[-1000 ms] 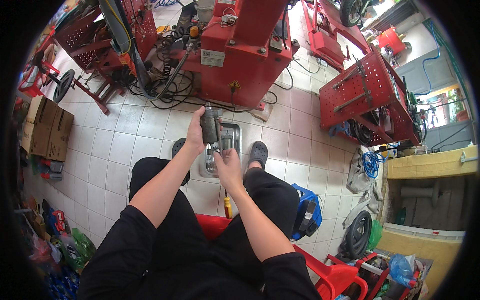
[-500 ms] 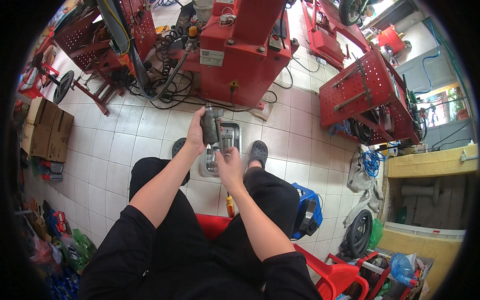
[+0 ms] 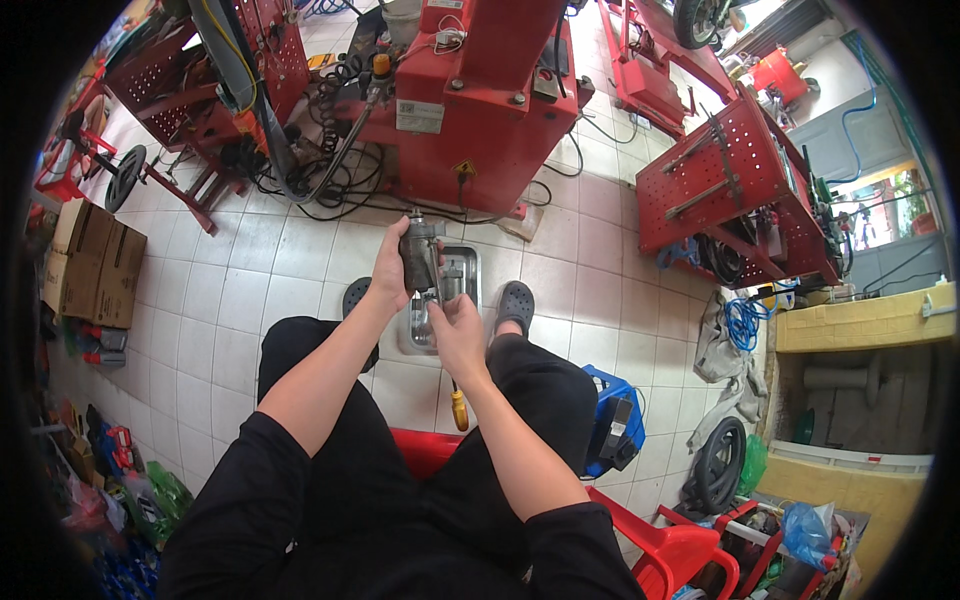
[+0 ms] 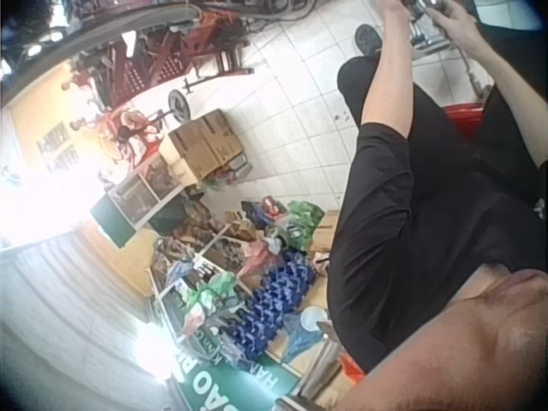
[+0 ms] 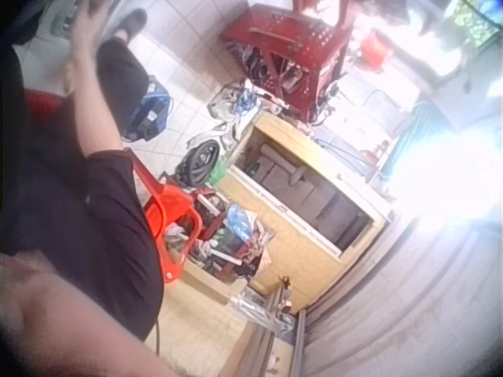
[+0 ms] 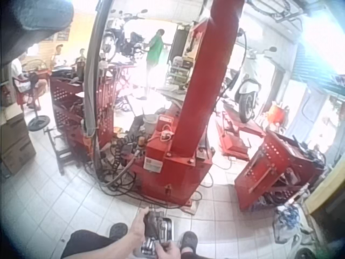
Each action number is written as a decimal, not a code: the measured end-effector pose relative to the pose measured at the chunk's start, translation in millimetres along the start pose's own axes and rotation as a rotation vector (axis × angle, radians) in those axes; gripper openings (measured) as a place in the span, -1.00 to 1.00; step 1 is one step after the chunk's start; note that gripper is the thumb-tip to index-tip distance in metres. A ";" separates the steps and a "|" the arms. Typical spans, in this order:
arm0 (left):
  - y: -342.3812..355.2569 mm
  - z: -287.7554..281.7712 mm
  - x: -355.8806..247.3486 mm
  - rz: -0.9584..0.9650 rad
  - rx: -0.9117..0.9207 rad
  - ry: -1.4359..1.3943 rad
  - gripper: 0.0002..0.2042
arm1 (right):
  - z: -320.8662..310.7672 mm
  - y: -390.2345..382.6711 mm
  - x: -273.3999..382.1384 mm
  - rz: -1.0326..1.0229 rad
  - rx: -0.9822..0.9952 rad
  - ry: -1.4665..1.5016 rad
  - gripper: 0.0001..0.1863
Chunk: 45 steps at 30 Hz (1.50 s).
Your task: The person sits on a red chair in a workshop and works on mechanical parts. They use a screwdriver to manipulate a cylindrical metal component and a gear-like part, placing them into a metal tray on the floor.
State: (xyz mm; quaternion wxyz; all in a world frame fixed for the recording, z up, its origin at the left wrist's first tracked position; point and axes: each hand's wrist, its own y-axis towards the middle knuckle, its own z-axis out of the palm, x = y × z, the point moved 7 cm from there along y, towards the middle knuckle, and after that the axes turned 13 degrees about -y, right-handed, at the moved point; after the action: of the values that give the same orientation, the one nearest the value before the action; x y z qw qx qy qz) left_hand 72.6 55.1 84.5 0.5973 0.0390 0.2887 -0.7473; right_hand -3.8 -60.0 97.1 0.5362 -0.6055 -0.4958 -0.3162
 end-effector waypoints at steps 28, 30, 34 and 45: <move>8.3 -15.8 -17.6 0.023 -0.103 -0.305 -0.53 | -4.2 -0.2 8.4 -0.002 0.286 0.062 -0.71; 9.4 -11.7 -21.8 0.052 -0.080 -0.281 -0.53 | -1.0 2.7 7.7 -0.039 0.234 0.030 -0.75; 8.5 -10.6 -29.5 0.092 -0.109 -0.257 -0.53 | 5.6 7.2 0.6 -0.026 0.229 0.039 -0.80; 9.4 -10.8 -27.3 0.104 -0.065 -0.159 -0.53 | 10.8 6.1 2.9 0.032 0.288 0.151 -0.79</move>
State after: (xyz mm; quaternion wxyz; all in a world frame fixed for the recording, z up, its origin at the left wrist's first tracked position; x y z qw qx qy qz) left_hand 85.8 82.9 83.0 0.6572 -0.0249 0.2623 -0.7061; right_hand 1.2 -48.4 95.2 0.6581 -0.5047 -0.4846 -0.2780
